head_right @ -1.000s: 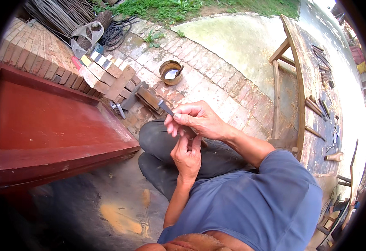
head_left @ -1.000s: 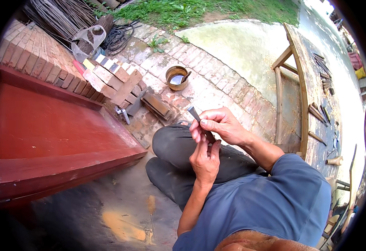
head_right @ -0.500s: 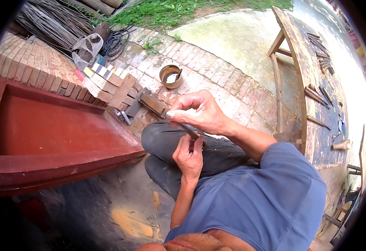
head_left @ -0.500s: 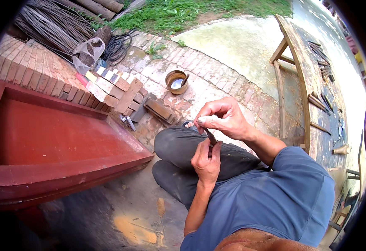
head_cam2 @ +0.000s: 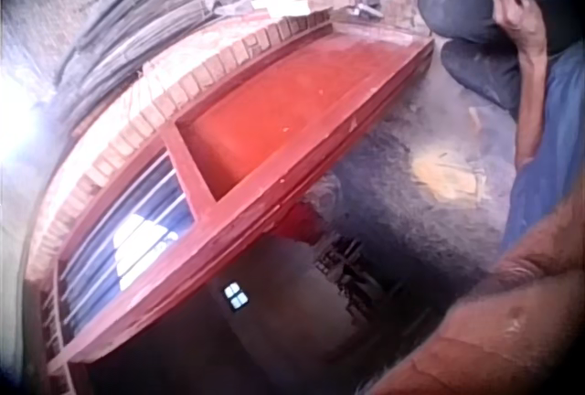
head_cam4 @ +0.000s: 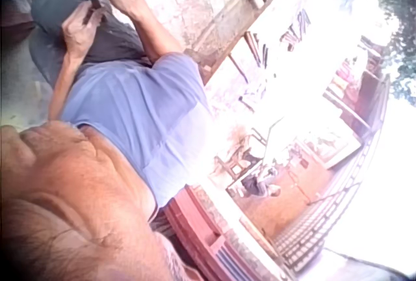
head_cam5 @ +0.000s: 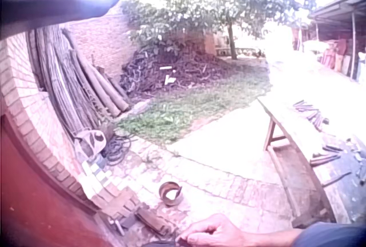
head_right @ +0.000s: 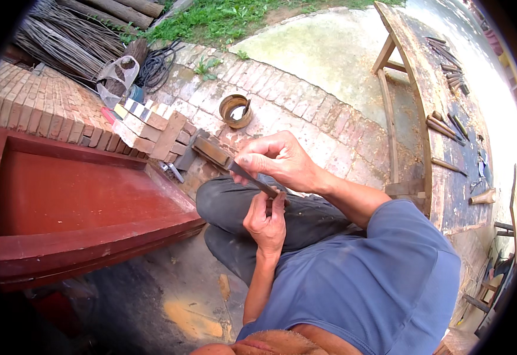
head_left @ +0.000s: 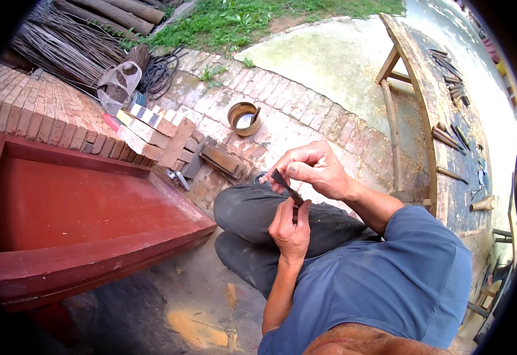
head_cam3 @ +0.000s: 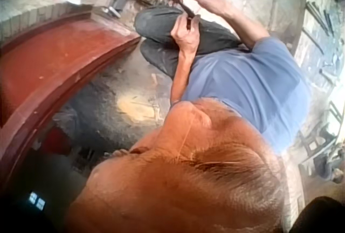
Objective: The person sits on the ground and sharpens a small metal tool on a rectangular sharpening stone. They repeatedly rub the tool's edge against the stone and periodically dip a brush into a container of liquid to apply it to the stone's surface.
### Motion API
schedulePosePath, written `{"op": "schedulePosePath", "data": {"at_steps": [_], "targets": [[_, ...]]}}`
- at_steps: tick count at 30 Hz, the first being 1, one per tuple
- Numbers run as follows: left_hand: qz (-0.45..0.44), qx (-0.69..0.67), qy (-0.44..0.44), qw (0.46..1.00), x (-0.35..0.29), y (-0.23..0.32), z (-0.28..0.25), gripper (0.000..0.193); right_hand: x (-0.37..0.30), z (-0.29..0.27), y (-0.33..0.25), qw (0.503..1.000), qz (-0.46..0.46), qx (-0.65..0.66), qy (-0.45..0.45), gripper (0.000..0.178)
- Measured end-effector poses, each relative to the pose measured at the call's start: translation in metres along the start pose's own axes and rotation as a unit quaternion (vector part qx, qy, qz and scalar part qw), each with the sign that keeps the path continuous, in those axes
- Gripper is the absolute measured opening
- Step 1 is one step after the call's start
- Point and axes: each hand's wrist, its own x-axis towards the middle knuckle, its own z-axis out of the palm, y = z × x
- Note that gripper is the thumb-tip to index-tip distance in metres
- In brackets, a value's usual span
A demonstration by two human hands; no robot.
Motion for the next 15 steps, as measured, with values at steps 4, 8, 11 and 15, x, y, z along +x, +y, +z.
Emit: {"op": "schedulePosePath", "data": {"at_steps": [4,8,11,15], "targets": [[0.005,-0.001,-0.005,1.000,0.001,-0.001,0.003,0.019,-0.002,-0.005,0.003,1.000,0.001,-0.013,-0.015,0.015],[-0.012,-0.006,-0.017,1.000,0.001,-0.002,0.005,0.019,0.001,-0.008,0.005,1.000,0.024,0.003,-0.013,0.017],[-0.019,-0.010,-0.025,0.999,0.001,-0.005,0.005,0.018,0.003,-0.009,0.005,0.999,0.028,0.012,-0.014,0.017],[0.008,-0.012,-0.012,1.000,0.004,-0.005,0.008,0.016,0.006,-0.015,0.011,0.999,0.012,0.012,-0.028,0.017]]}}
